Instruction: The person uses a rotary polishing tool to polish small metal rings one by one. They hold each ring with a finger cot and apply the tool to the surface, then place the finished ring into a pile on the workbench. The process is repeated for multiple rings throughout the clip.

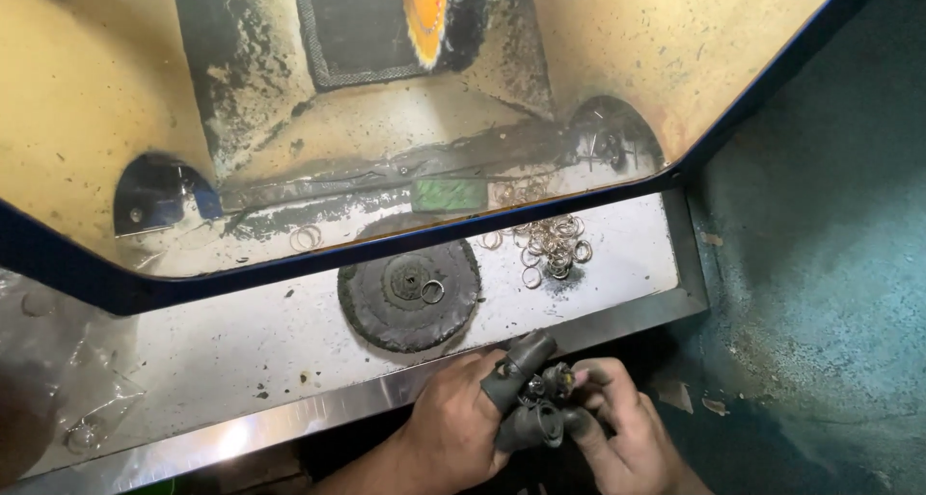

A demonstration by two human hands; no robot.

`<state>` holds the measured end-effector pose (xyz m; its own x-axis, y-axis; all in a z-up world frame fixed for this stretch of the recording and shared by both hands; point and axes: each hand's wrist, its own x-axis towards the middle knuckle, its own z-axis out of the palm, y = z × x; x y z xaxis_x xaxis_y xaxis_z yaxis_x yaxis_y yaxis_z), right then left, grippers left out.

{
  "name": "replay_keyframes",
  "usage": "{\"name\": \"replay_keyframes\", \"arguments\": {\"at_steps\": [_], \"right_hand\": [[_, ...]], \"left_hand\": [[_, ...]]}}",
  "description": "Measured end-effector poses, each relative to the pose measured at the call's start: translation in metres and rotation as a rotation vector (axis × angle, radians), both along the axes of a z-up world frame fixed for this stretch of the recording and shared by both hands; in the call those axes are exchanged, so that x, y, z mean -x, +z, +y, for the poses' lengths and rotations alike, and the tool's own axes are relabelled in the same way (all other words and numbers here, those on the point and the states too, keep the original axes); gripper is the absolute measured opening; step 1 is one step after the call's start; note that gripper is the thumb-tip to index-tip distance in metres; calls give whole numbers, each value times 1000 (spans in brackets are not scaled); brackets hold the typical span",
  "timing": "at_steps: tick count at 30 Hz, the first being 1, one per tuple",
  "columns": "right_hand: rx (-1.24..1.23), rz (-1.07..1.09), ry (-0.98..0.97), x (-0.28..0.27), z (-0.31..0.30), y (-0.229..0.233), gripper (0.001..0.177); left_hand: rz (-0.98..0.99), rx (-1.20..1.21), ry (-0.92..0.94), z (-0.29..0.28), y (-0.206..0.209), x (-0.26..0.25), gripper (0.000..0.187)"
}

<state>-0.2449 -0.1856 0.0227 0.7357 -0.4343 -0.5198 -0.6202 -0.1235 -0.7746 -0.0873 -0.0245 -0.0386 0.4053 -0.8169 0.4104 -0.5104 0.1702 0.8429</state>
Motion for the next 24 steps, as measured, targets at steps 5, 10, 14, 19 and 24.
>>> {"name": "replay_keyframes", "arguments": {"at_steps": [5,10,14,19,24], "right_hand": [[-641,59,-265,-23,9,8,42],[-127,-60,148,-28,-13,27,40],[462,-456,265,-32,-2,34,27],[743,-45,20,-5,18,27,53],[849,-354,219,-19,19,30,50]], "left_hand": [[86,-7,15,2,-12,3,62],[174,49,-2,-2,33,-17,53],[746,187,-190,2,54,-29,59],[790,76,-82,9,40,-28,69],[827,143,-136,7,53,-31,61]]}}
